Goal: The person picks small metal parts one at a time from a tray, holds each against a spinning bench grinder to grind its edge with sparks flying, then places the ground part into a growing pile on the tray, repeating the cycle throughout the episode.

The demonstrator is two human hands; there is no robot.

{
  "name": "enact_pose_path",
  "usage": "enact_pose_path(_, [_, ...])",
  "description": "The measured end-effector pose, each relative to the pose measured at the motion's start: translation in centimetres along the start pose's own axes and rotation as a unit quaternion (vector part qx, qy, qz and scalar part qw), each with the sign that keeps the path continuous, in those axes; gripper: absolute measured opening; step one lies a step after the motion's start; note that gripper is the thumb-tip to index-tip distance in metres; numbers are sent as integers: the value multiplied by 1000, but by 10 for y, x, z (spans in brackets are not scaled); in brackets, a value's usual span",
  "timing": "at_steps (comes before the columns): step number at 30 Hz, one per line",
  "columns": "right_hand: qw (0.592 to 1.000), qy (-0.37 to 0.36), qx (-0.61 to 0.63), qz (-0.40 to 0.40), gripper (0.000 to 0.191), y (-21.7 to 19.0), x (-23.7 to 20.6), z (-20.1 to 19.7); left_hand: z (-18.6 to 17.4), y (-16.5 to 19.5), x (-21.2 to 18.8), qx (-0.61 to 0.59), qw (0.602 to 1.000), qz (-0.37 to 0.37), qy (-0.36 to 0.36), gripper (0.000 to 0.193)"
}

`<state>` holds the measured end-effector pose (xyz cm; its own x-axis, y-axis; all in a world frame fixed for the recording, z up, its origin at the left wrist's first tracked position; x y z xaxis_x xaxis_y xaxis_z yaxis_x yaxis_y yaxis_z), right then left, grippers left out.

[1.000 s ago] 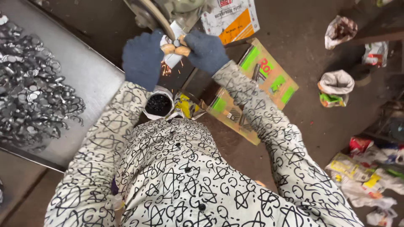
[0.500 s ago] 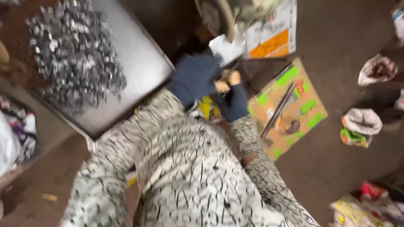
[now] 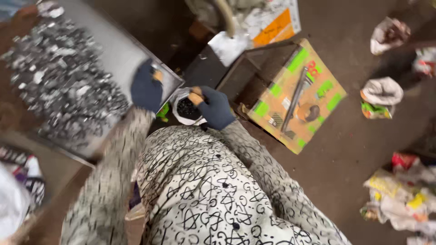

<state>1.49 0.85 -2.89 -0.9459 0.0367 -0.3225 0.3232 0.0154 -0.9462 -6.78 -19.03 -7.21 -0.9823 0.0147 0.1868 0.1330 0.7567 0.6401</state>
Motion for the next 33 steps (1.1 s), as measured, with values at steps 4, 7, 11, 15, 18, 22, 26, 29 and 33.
enact_pose_path(4, [947, 41, -225, -224, 43, -46, 2, -33, 6, 86, -14, -374, 917, -50, -131, 33])
enact_pose_path(7, [896, 57, -325, -297, 35, -73, 19, -70, 19, 113, 2, -315, 935, -38, -159, 32])
enact_pose_path(11, [847, 75, -423, -313, 29, -79, 58, -102, 44, 118, 44, 105, 970, 219, -7, 22])
enact_pose_path(15, [865, 92, -396, -295, 32, -67, 79, -119, 69, 116, 77, 202, 953, 214, -70, 24])
enact_pose_path(18, [864, 67, -382, -320, 32, -62, 90, -129, 80, 117, 76, 248, 943, 212, -68, 17])
enact_pose_path(22, [834, -96, -397, -372, 30, -74, 120, -150, 88, 114, 57, 233, 949, 209, -18, 25])
enact_pose_path(26, [793, -210, -464, -336, 23, -84, 147, -169, 87, 114, 50, 244, 938, 247, 2, 35])
enact_pose_path(29, [825, -177, -405, -352, 31, -71, 140, -167, 77, 127, 55, 136, 962, 234, -46, 28])
enact_pose_path(33, [957, 159, -17, -242, 36, -17, 77, -142, 51, 138, 47, 130, 959, 224, -114, 29])
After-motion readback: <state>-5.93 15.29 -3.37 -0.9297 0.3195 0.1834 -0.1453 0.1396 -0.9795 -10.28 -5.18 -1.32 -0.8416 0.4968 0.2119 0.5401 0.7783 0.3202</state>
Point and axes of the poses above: each hand's wrist, its own x-axis towards the middle knuckle, its own z-axis out of the palm, y = z × x, the point moved 1 cm from there along x, towards the middle knuckle, and after that the axes turned 13 degrees about x, right-handed, at the moved point
